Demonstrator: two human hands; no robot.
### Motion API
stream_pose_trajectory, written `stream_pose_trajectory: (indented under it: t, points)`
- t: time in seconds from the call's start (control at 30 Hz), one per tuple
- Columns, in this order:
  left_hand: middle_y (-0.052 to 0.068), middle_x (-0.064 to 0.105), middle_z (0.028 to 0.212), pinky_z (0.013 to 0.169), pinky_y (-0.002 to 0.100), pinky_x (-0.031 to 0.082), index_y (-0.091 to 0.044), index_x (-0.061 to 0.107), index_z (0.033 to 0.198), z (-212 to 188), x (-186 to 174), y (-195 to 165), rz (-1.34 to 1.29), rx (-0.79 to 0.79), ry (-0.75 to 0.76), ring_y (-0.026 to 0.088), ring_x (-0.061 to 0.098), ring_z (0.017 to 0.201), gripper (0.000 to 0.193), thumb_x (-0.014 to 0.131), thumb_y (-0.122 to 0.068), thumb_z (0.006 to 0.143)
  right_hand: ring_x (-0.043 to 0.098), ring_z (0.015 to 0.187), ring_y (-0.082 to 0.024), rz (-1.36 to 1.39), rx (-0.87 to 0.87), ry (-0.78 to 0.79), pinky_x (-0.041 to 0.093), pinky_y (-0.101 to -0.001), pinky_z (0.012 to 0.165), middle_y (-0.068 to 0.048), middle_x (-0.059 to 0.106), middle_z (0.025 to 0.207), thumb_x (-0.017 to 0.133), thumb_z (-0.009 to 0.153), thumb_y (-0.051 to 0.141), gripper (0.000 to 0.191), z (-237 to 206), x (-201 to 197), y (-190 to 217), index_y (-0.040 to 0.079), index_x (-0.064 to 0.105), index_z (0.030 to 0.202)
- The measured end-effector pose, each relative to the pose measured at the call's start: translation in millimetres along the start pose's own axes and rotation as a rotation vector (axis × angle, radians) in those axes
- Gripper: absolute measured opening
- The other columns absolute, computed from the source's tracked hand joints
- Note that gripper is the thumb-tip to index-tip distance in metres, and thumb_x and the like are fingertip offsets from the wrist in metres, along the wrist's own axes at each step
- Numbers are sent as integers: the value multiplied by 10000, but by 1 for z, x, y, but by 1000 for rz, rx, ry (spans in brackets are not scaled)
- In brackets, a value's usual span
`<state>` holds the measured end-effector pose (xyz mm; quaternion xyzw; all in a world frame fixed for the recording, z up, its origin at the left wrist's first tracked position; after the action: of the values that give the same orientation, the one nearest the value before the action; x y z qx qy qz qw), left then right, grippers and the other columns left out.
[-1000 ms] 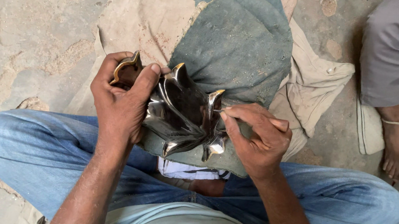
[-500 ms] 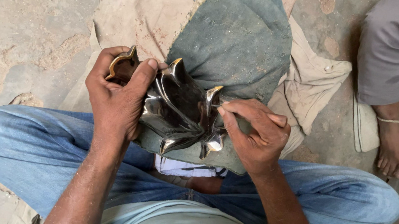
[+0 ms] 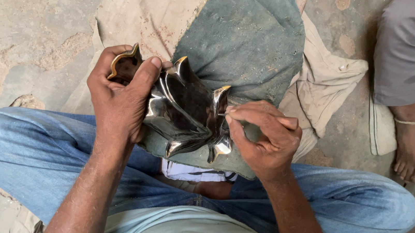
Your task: The person sits cross-legged and uses a small metal tool to scrape and polish the surface of a shiny, star-shaped metal object. They rotate the object frequently to access different facets and edges, maintaining a consistent scraping motion throughout the clip.
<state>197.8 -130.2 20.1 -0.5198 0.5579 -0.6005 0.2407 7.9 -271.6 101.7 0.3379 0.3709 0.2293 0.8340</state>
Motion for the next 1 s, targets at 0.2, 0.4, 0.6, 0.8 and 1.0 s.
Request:
stream_pose_trajectory:
  t: [0.2, 0.4, 0.6, 0.8, 1.0]
  points:
    - [99, 718, 899, 709, 269, 616, 35, 621, 1093, 7, 0, 8, -72, -51, -9, 142, 735, 800, 190, 741, -7, 952, 766, 916, -203, 31, 38, -46, 623, -293, 829, -138, 760, 968, 776, 868, -126, 202, -7, 1, -6, -9, 690, 1009]
    - [115, 723, 887, 660, 275, 603, 58, 647, 1041, 15, -4, 19, -93, -138, -18, 145, 711, 740, 153, 738, -27, 952, 769, 935, -201, -2, 25, -56, 632, -285, 837, -147, 761, 986, 763, 880, -117, 196, -12, 8, -5, -16, 685, 1029]
    - [110, 719, 885, 655, 281, 611, 34, 641, 1013, 15, -5, 24, -139, -161, -15, 144, 715, 743, 127, 728, -18, 937, 761, 899, -186, -36, 73, -56, 612, -258, 785, -141, 759, 975, 773, 904, -118, 194, -12, 7, -6, -17, 693, 1049]
    - [118, 718, 885, 659, 280, 610, 38, 636, 1008, 14, -5, 23, -128, -147, -6, 155, 727, 758, 120, 730, -14, 954, 766, 905, -192, -44, 35, -48, 620, -274, 809, -133, 759, 972, 784, 897, -114, 206, -8, 8, -2, -17, 689, 1052]
    - [110, 728, 888, 656, 272, 605, 38, 655, 1013, 15, -8, 26, -140, -136, -22, 146, 713, 741, 120, 738, -18, 947, 768, 875, -192, -55, 46, -36, 614, -273, 779, -129, 763, 947, 793, 884, -110, 197, -5, 8, -3, -15, 697, 1027]
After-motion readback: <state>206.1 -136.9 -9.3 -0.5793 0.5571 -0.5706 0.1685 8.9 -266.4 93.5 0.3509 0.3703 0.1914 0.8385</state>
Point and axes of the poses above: each hand's wrist, its own z-axis towards the middle knuckle, its own x-axis out of the palm, y = z × x, the point moved 8 cm from there along z, towards the middle knuckle
